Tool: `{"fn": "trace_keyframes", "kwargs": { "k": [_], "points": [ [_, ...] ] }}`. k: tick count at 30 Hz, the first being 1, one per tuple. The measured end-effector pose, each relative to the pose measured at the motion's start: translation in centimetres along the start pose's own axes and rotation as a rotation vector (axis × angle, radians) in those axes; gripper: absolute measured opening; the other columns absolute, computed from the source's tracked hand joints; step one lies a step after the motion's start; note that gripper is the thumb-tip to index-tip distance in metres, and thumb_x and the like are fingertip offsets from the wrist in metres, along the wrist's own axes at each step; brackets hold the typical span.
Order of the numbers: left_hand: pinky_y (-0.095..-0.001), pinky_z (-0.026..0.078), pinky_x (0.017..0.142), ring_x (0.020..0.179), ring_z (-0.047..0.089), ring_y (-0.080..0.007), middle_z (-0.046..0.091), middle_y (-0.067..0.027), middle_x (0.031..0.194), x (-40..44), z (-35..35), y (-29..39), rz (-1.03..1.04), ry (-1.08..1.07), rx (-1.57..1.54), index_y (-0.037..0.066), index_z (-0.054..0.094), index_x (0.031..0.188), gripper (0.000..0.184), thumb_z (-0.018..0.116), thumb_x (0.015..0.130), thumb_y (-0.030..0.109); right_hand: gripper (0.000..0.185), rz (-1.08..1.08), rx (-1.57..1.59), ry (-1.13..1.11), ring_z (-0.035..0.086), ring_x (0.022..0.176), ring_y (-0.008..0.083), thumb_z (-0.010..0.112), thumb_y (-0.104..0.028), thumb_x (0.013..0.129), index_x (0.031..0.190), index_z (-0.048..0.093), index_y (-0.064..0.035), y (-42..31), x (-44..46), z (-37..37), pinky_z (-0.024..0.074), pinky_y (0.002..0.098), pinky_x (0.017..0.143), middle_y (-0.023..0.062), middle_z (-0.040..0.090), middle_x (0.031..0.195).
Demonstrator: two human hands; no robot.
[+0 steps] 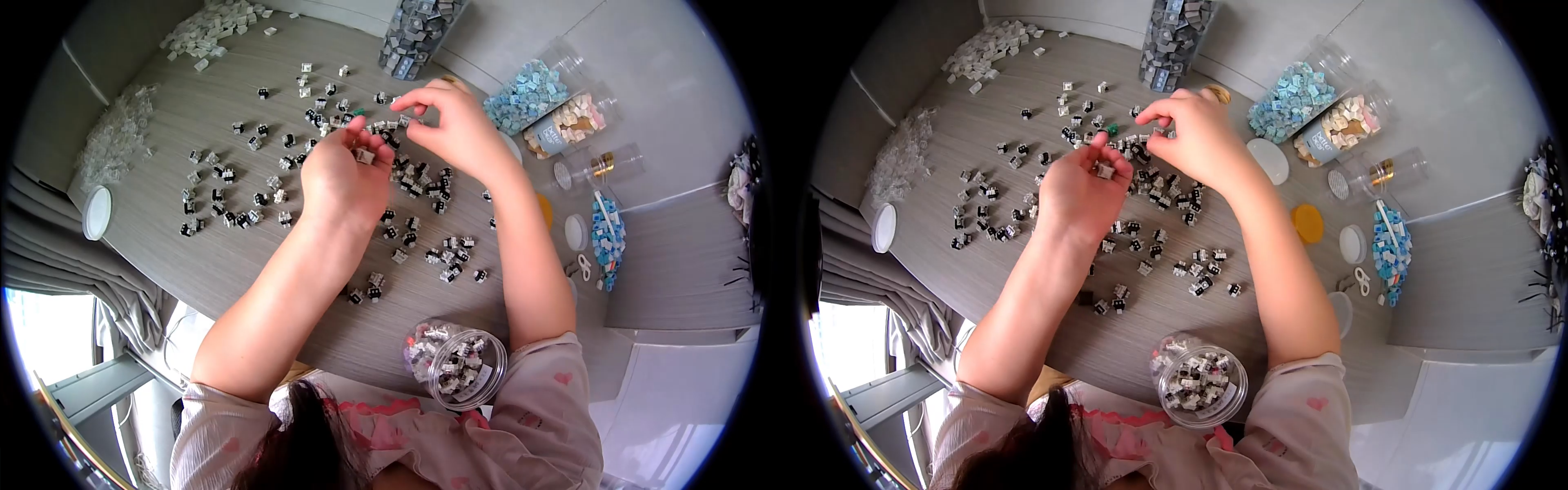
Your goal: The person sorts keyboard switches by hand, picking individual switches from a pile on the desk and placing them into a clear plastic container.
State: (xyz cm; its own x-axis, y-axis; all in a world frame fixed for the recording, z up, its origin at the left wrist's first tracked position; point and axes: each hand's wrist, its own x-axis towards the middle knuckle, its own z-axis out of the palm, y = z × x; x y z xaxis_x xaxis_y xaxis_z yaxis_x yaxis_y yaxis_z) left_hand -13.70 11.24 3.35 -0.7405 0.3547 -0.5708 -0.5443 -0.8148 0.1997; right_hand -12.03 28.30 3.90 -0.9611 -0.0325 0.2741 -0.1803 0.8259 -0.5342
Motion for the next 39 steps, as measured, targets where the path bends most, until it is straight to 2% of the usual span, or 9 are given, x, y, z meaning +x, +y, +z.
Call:
{"fn": "trace_keyframes", "kwargs": {
  "k": [5, 13, 20, 21, 24, 27, 30, 34, 39],
  "points": [
    [-0.0325, 0.048, 0.077, 0.084, 0.049, -0.0198, 0.049, -0.0133, 0.104, 1.6, -0.6, 1.6, 0.072, -0.030, -0.021, -0.005, 0.051, 0.108, 0.017, 0.038, 0.102, 0.004, 0.014, -0.036, -0.461, -0.044, 0.053, 0.106, 0.0300, 0.075, -0.020, 0.076, 0.089, 0.075, -0.0151, 1.3, 0.8, 1.4, 0.0432, 0.0403, 0.095, 0.0073, 0.065, 0.094],
    [-0.0350, 0.049, 0.083, 0.094, 0.050, -0.0225, 0.047, -0.0146, 0.108, 0.3, 0.4, 0.8, -0.044, -0.027, -0.052, -0.008, 0.050, 0.110, 0.024, 0.034, 0.104, 0.010, 0.020, -0.184, 0.162, -0.074, 0.057, 0.079, 0.0176, 0.074, -0.019, 0.077, 0.095, 0.076, -0.0121, -2.0, 1.7, -1.9, 0.0472, 0.0314, 0.075, 0.0047, 0.063, 0.082],
    [-0.0325, 0.048, 0.075, 0.084, 0.049, -0.0209, 0.047, -0.0137, 0.104, 1.3, -0.5, 1.7, 0.015, -0.123, -0.074, -0.007, 0.050, 0.104, 0.021, 0.036, 0.104, 0.009, 0.028, 0.148, -0.231, -0.077, 0.069, 0.082, 0.0220, 0.068, -0.014, 0.082, 0.106, 0.072, -0.0030, 3.3, 4.6, 0.5, 0.0538, 0.0326, 0.076, 0.0109, 0.072, 0.092],
    [-0.0329, 0.049, 0.075, 0.083, 0.049, -0.0211, 0.047, -0.0136, 0.104, 1.4, -0.6, 1.8, 0.022, -0.120, -0.072, -0.007, 0.050, 0.104, 0.021, 0.036, 0.104, 0.009, 0.024, 0.196, -0.258, -0.085, 0.071, 0.087, 0.0257, 0.070, -0.020, 0.079, 0.102, 0.075, -0.0116, 3.3, 5.0, 0.9, 0.0553, 0.0356, 0.076, 0.0072, 0.074, 0.094],
    [-0.0344, 0.051, 0.077, 0.083, 0.049, -0.0218, 0.047, -0.0135, 0.103, 1.3, -0.4, 1.7, 0.022, -0.094, -0.069, -0.007, 0.050, 0.104, 0.020, 0.037, 0.104, 0.009, 0.023, 0.298, -0.304, -0.157, 0.071, 0.086, 0.0245, 0.073, -0.021, 0.078, 0.099, 0.076, -0.0111, 3.1, 5.9, 1.2, 0.0550, 0.0364, 0.080, 0.0064, 0.075, 0.094],
    [-0.0388, 0.052, 0.087, 0.088, 0.051, -0.0240, 0.046, -0.0143, 0.104, 0.5, 0.3, 1.3, 0.000, -0.044, -0.059, -0.007, 0.049, 0.106, 0.022, 0.035, 0.105, 0.011, 0.024, 0.336, -0.137, -0.112, 0.071, 0.084, 0.0203, 0.075, -0.019, 0.077, 0.098, 0.075, -0.0071, 2.3, 6.1, 0.5, 0.0548, 0.0338, 0.080, 0.0079, 0.074, 0.091],
    [-0.0374, 0.050, 0.086, 0.088, 0.050, -0.0215, 0.050, -0.0106, 0.101, 0.4, 0.5, 1.3, -0.030, 0.021, -0.113, -0.002, 0.050, 0.105, 0.019, 0.038, 0.104, 0.013, 0.025, 0.116, 0.339, -0.227, 0.066, 0.083, 0.0108, 0.072, -0.014, 0.083, 0.098, 0.071, 0.0056, -2.1, 5.6, -1.1, 0.0524, 0.0260, 0.077, 0.0072, 0.072, 0.088],
    [-0.0343, 0.051, 0.074, 0.083, 0.049, -0.0210, 0.048, -0.0119, 0.097, -0.3, 0.6, 1.4, -0.023, -0.078, -0.062, -0.001, 0.049, 0.101, 0.021, 0.038, 0.105, 0.016, 0.023, 0.082, 0.064, -0.205, 0.065, 0.084, 0.0118, 0.071, -0.013, 0.084, 0.104, 0.072, -0.0007, -2.1, 8.4, 0.0, 0.0523, 0.0266, 0.077, 0.0051, 0.071, 0.088],
    [-0.0244, 0.025, 0.044, 0.057, 0.034, -0.0104, 0.046, -0.0026, 0.074, -0.5, 0.3, 1.1, -0.152, -0.181, -0.104, 0.009, 0.044, 0.086, 0.023, 0.041, 0.105, 0.022, 0.028, -0.220, -0.344, -0.117, 0.069, 0.085, 0.0204, 0.068, -0.010, 0.082, 0.110, 0.072, -0.0057, 2.4, 13.3, 5.5, 0.0541, 0.0326, 0.079, 0.0157, 0.072, 0.096]
  ]
}}
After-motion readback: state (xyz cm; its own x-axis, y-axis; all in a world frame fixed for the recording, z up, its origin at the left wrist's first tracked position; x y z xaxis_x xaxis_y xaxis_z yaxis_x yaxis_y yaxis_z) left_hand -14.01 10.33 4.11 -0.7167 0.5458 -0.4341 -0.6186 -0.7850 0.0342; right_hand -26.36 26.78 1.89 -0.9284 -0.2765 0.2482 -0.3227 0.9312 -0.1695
